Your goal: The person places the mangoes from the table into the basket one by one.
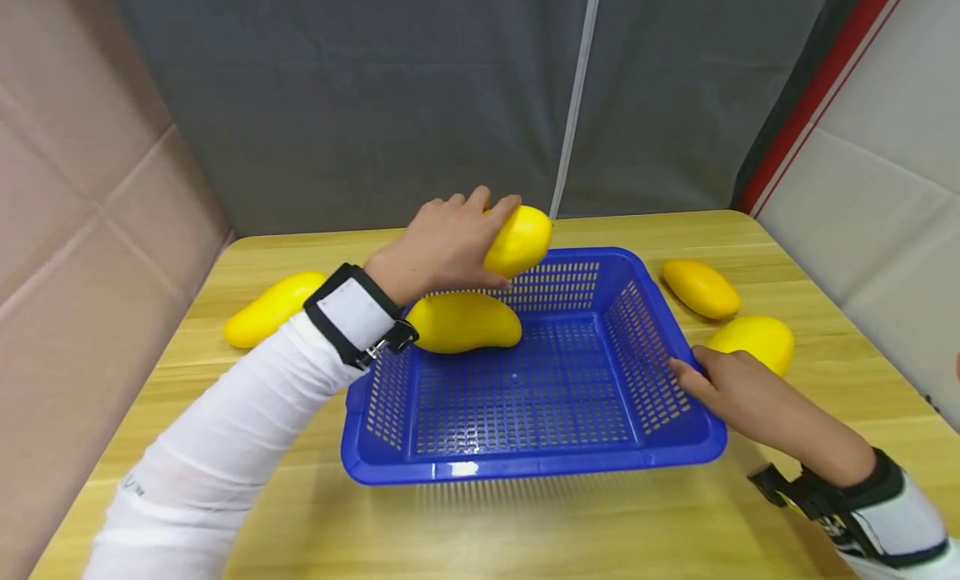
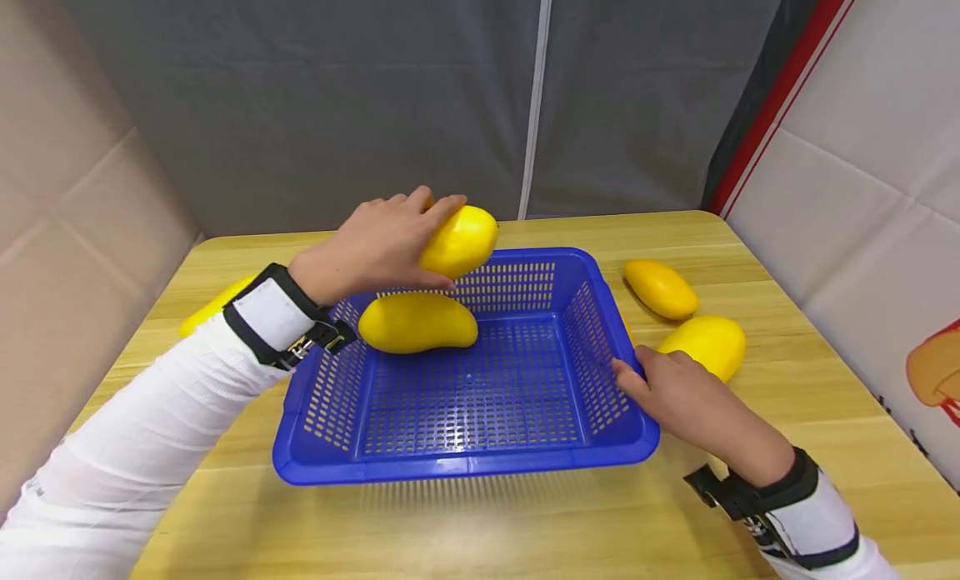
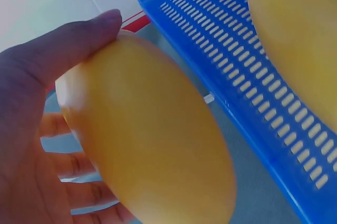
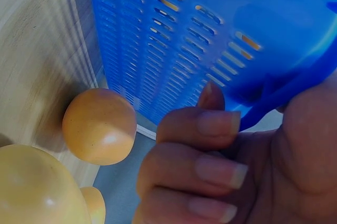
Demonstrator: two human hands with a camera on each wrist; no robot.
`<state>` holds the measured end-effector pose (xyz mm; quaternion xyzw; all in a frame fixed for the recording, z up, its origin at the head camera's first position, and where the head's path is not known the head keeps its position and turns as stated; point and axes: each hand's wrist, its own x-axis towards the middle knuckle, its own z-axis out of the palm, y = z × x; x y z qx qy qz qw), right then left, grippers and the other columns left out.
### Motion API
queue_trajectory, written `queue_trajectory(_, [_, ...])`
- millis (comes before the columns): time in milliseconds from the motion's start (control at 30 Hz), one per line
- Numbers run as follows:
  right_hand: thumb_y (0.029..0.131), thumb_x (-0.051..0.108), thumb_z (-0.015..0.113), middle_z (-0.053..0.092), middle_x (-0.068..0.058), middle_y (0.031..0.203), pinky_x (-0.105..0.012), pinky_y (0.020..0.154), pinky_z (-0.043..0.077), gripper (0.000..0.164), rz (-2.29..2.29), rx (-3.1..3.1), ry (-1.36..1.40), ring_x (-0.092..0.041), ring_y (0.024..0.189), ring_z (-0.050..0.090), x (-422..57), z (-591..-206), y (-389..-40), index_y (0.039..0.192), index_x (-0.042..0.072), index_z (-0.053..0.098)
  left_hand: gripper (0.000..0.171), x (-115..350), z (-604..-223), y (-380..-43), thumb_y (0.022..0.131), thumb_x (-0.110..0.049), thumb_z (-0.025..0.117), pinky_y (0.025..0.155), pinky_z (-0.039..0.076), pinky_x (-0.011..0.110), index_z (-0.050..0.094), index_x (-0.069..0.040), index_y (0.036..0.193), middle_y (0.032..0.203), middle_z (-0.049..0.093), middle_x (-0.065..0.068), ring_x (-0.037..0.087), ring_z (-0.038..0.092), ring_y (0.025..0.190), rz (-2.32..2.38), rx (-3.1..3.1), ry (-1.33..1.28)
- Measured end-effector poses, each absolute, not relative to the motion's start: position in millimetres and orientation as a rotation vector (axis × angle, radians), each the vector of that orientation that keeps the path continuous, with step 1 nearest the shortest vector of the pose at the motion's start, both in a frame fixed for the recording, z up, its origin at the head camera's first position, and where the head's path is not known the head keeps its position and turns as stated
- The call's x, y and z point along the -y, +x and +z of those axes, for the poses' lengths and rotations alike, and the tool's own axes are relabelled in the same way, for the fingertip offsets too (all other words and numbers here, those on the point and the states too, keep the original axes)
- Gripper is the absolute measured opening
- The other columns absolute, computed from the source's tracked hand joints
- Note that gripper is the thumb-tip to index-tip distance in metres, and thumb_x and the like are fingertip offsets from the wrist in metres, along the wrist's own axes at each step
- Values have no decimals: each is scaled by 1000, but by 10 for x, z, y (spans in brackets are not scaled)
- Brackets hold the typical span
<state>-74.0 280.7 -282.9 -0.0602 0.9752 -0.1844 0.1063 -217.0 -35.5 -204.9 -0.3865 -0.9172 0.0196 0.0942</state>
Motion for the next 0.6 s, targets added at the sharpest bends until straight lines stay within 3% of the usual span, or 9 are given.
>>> queue_trajectory(267, [104, 38, 37, 61, 2, 70, -29, 52, 42, 46, -514, -2868, -171, -12, 60, 54, -2821, -2821, -767, 103, -4, 56, 96, 102, -2120, -2151, 75, -61, 70, 78, 47, 42, 30, -13, 148, 119, 49, 14, 29, 53, 90, 115, 2692, -1212])
queue_trajectory(600, [104, 38, 36, 60, 2, 70, -29, 51, 41, 46, -507, -2869, -160, -12, 59, 53, -2843, -2829, -763, 101, -3, 56, 95, -240, -2275, -2111, 75, -60, 71, 90, 43, 46, 29, -17, 148, 134, 46, 14, 33, 53, 109, 173, 2725, -1280])
